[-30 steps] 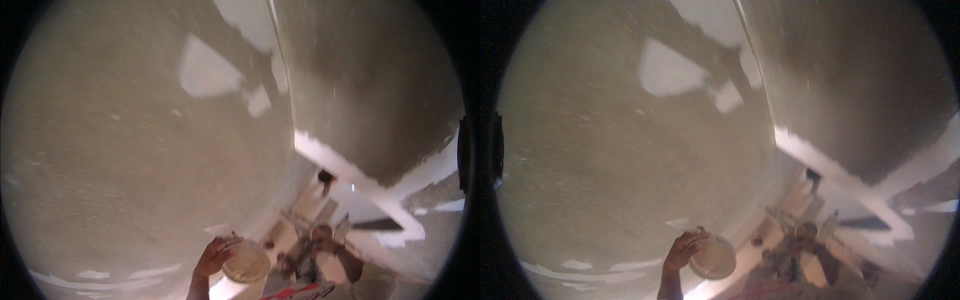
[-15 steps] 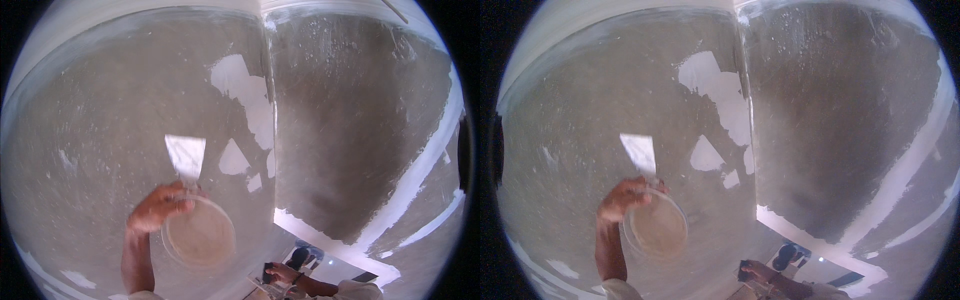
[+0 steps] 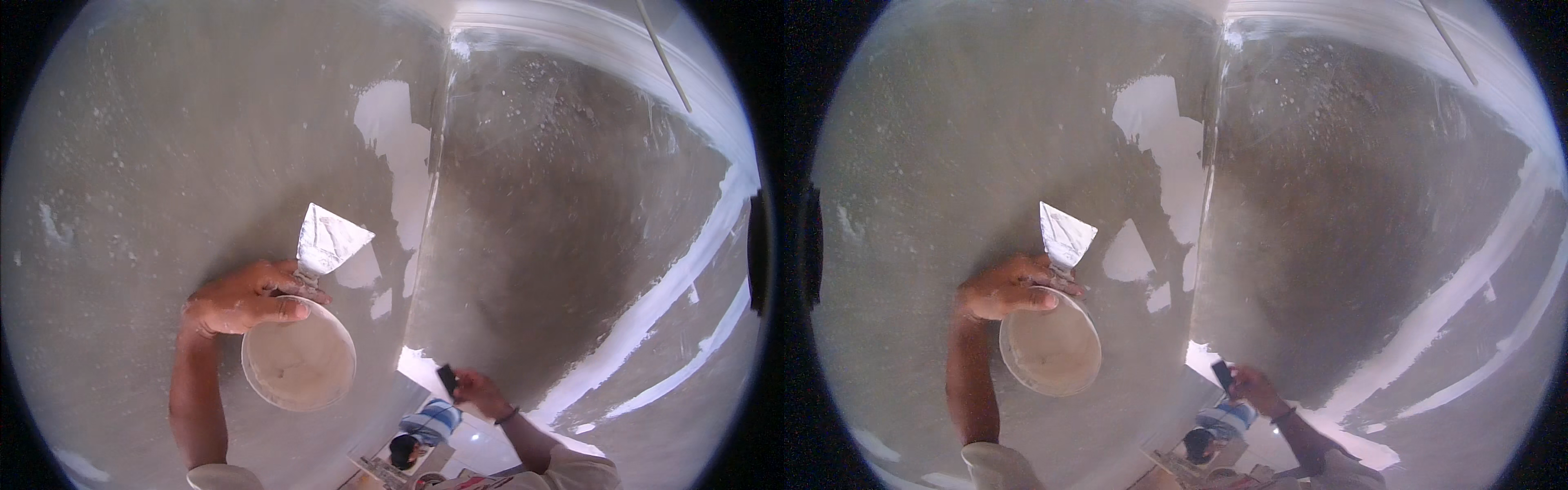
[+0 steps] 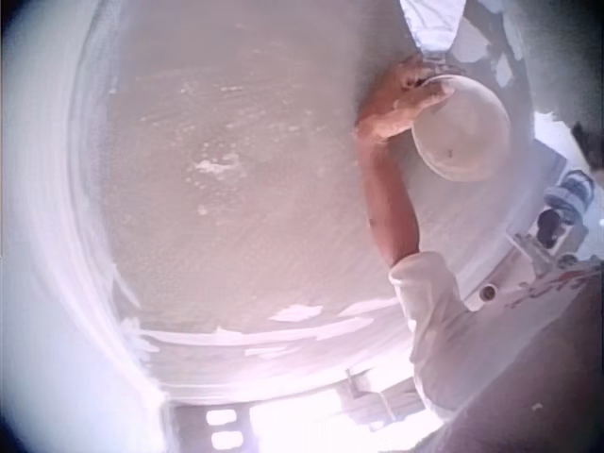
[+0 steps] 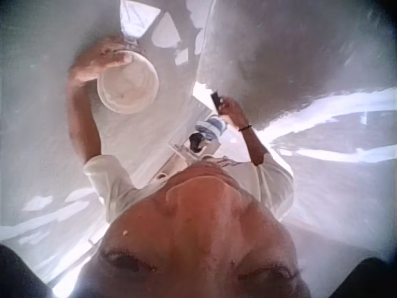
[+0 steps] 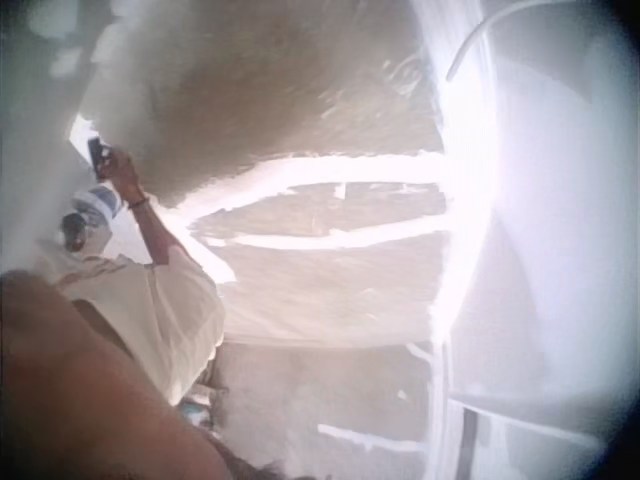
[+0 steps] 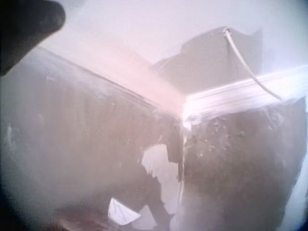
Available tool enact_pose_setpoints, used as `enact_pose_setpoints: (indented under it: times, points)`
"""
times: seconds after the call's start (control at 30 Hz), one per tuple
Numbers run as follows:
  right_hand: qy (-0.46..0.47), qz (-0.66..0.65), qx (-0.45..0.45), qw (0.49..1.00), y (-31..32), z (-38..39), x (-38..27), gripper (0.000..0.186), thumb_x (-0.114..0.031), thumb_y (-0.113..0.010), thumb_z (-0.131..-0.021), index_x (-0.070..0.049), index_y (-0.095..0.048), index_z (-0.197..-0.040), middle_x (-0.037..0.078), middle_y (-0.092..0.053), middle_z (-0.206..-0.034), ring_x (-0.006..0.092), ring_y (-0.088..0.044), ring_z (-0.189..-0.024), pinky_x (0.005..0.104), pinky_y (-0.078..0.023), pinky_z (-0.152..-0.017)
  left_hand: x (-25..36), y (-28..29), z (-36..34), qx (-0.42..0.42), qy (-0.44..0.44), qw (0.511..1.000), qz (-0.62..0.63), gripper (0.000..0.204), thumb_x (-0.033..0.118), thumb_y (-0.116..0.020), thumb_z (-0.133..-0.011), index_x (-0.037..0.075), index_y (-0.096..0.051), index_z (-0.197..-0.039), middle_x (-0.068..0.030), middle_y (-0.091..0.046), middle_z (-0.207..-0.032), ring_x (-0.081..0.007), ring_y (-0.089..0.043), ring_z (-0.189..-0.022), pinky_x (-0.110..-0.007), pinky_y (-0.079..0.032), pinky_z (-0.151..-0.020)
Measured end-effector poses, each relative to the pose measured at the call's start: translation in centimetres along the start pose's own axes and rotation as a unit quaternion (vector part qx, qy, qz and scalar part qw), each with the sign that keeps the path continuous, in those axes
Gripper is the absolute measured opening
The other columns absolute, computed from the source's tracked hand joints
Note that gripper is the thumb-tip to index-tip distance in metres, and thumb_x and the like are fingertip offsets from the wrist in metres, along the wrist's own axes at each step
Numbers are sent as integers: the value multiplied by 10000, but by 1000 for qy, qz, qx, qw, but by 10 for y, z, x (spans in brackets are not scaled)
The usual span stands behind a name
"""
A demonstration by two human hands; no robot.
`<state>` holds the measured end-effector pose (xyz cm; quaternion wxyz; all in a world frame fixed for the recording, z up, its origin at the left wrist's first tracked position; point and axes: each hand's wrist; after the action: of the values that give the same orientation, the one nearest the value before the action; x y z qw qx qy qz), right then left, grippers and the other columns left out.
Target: The person applies plaster to the corner of a wall and ceiling using a putty knife, taking material from a bucket.
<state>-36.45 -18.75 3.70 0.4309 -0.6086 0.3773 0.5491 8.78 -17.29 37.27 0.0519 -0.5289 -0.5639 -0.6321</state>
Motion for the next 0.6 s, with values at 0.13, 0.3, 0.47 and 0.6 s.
enact_pose_setpoints:
  times: [0.13,0.3,0.47,0.6]
  points:
    - [189,275,126,934,19,-44,-152,446,-336,-612,-913,-29,-554,-1231,88,-597,-1164,176,-604,-997,369,-498,-880,-2,-1,0,-25,4,999,-45,418,346,-668,-839,22,-685,-1102,-167,-592,-1216,-300,-556,-1117,-378,-424,-944]
    - [457,696,235,502,14,-89,-387,390,-73,-582,-873,-56,-567,-1263,132,-612,-1226,269,-575,-1124,370,-418,-992,-15,-1,2,-28,-46,996,-70,389,296,-657,-855,1,-675,-1109,-186,-580,-1224,-310,-556,-1123,-368,-426,-954]
    - [564,742,295,213,-12,-133,-559,350,-92,-603,-874,-124,-601,-1222,113,-620,-1087,312,-571,-981,392,-457,-894,-19,-2,2,-20,-43,998,-40,410,311,-655,-861,-4,-668,-1122,-200,-571,-1226,-329,-555,-1127,-384,-430,-956]
    - [544,775,312,79,-25,-157,-633,366,-67,-594,-871,-138,-588,-1230,78,-603,-1093,272,-540,-1015,381,-456,-898,-20,0,0,-43,-41,997,-47,402,298,-645,-872,-9,-662,-1132,-205,-570,-1220,-343,-553,-1129,-386,-441,-946]
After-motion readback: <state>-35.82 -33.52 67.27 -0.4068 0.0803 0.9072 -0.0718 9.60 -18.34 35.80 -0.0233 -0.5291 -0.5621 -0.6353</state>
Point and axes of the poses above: each hand's wrist, its own z-axis away from the middle knuckle, its own y-axis out of the back of the hand, x = y × z
